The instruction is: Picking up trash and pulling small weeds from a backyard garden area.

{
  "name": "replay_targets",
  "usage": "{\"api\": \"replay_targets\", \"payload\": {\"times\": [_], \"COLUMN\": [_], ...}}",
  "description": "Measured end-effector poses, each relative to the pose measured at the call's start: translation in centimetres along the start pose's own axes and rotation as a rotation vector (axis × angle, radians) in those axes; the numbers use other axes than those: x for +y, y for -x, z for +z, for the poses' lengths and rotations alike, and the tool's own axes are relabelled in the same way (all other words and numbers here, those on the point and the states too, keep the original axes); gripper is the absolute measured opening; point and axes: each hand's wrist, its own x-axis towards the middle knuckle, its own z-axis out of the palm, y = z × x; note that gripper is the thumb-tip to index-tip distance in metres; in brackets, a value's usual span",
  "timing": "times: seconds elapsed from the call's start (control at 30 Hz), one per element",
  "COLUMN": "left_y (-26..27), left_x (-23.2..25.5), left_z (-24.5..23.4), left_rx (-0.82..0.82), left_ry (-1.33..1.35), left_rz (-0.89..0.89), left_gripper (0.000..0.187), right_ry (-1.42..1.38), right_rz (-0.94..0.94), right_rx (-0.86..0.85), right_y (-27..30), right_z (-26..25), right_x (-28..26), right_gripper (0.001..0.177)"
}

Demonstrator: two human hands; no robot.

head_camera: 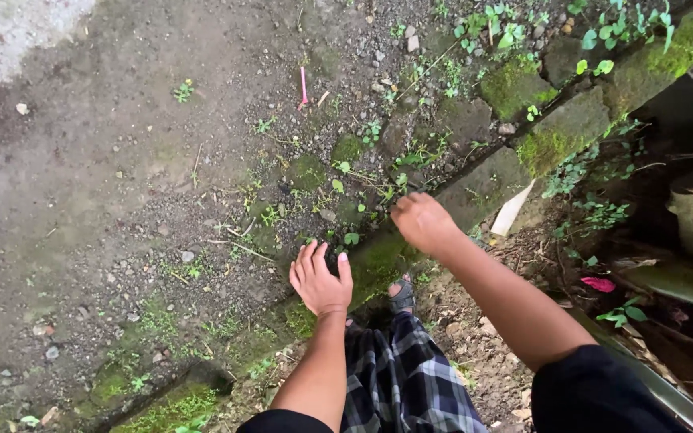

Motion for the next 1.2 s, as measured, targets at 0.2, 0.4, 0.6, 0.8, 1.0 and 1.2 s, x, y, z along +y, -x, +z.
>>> {"api": "replay_targets", "payload": {"times": [0.2,0.4,0.6,0.8,1.0,1.2], "left_y": [-0.2,0.0,-0.1,-0.4,0.0,-0.1], "left_x": [0.1,0.0,-0.1,0.1,-0.1,0.1], "left_z": [0.0,0.1,0.3,-0.1,-0.1,-0.4], "left_rx": [0.005,0.008,0.032,0.016,0.027,0.03], "left_ry": [0.005,0.003,0.025,0.037,0.048,0.058], "left_rz": [-0.003,-0.001,0.007,-0.004,-0.001,0.013], "left_gripper": [0.044,0.038,0.036,0.04,0.04,0.04], "right_ry": [0.137,-0.144,0.002,-0.035,-0.099,-0.289], "right_rz": [0.322,0.196,0.158,0.186,0.523,0.51], "right_rx": [0.073,0.031,-0.077,0.024,0.186,0.339], "right_y": [-1.0,-3.2,-6.2,-5.0,-4.8,-4.2], "right_z": [-1.9,-5.2,2.0,2.0,0.9,-5.8], "right_x": [1.3,-5.7,-6.7,-7.2,-5.0,-5.1], "right_gripper": [0.014,0.038,0.016,0.017,0.014,0.034]}}
